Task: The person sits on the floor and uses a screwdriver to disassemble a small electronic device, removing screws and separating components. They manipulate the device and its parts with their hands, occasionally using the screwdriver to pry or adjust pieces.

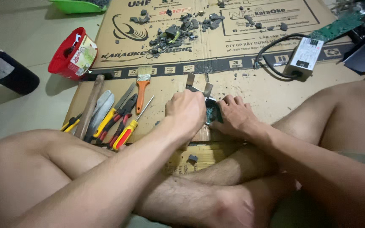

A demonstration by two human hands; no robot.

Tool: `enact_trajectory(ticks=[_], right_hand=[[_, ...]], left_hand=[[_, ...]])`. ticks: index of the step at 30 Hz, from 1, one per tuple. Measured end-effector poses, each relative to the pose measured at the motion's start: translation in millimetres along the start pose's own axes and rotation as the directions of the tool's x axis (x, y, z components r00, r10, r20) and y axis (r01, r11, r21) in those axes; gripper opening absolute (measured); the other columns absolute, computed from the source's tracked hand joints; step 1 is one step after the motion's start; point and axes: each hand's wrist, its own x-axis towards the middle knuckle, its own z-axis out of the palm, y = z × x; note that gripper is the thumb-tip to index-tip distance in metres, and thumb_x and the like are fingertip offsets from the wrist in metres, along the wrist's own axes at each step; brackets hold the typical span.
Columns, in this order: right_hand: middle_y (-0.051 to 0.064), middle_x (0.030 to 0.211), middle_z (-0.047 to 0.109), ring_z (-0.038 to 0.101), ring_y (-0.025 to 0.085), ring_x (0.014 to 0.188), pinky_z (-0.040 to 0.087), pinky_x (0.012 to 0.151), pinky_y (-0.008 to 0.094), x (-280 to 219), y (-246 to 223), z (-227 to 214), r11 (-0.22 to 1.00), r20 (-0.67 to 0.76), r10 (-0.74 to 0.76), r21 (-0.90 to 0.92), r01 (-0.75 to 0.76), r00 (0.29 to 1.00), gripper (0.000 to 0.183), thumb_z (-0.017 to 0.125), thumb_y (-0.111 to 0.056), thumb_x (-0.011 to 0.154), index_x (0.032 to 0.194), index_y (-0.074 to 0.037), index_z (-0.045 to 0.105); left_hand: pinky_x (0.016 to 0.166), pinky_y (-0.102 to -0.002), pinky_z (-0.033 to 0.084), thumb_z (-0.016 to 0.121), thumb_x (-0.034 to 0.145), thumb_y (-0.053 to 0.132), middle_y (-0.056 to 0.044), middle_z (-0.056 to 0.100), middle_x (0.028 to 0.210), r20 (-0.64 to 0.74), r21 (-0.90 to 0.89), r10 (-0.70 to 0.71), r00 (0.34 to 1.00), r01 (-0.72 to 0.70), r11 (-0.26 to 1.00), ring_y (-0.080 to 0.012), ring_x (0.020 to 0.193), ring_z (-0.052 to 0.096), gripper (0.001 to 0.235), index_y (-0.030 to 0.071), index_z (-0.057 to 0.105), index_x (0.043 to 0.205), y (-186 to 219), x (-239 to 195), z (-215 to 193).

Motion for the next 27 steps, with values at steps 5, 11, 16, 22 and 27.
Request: enact_trajectory(ticks=[5, 11, 16, 22, 27], right_hand=[[0.007, 0.137, 0.044, 0.041, 0.032, 0.136, 0.046, 0.106, 0.054, -1, 0, -2, 1.000, 0.021, 0.012, 0.009, -0.012, 1.000, 0.082, 0.059, -0.071, 0.086, 0.147, -0.018, 0.045], [0.005, 0.135, 0.044, 0.042, 0.029, 0.134, 0.048, 0.102, 0.051, 8, 8, 11, 0.999, -0.013, 0.001, 0.038, 0.000, 1.000, 0.076, 0.062, -0.064, 0.083, 0.142, -0.019, 0.048], [0.008, 0.134, 0.046, 0.043, 0.030, 0.133, 0.048, 0.102, 0.051, 6, 11, 9, 0.998, -0.008, 0.002, 0.065, -0.001, 1.000, 0.071, 0.062, -0.062, 0.086, 0.139, -0.016, 0.051], [0.007, 0.133, 0.046, 0.044, 0.030, 0.130, 0.050, 0.100, 0.052, 12, 8, 11, 1.000, -0.025, 0.003, 0.024, -0.002, 1.000, 0.076, 0.069, -0.058, 0.078, 0.139, -0.015, 0.052], [0.006, 0.137, 0.044, 0.043, 0.030, 0.133, 0.048, 0.102, 0.052, 12, 8, 11, 0.999, 0.003, 0.022, 0.045, -0.022, 1.000, 0.075, 0.069, -0.055, 0.080, 0.142, -0.017, 0.050]], left_hand=[[0.079, -0.062, 0.057, 0.051, 0.090, 0.005, -0.028, 0.072, 0.097, 0.025, 0.000, -0.006, 1.000, 0.006, 1.000, -0.0484, 0.103, 0.070, 0.028, -0.009, 0.072, 0.103, 4, -4, -13], [0.079, -0.060, 0.057, 0.054, 0.091, 0.008, -0.026, 0.073, 0.101, 0.061, 0.024, -0.034, 0.998, 0.032, 0.999, -0.0476, 0.104, 0.070, 0.028, -0.007, 0.073, 0.105, 12, 4, -10], [0.077, -0.055, 0.060, 0.056, 0.092, 0.003, -0.023, 0.075, 0.095, 0.053, 0.154, -0.007, 0.999, -0.001, 0.988, -0.0431, 0.102, 0.071, 0.022, -0.004, 0.075, 0.102, 28, 10, 5], [0.082, -0.054, 0.060, 0.057, 0.095, 0.011, -0.021, 0.076, 0.099, 0.037, 0.039, -0.080, 0.996, 0.079, 0.996, -0.0406, 0.104, 0.072, 0.023, 0.003, 0.076, 0.103, 23, 22, 33], [0.103, -0.060, 0.048, 0.047, 0.095, 0.020, -0.027, 0.068, 0.123, 0.165, -0.412, -0.296, 0.941, 0.339, 0.846, -0.0448, 0.127, 0.059, 0.040, -0.004, 0.070, 0.117, 14, -1, -5]])
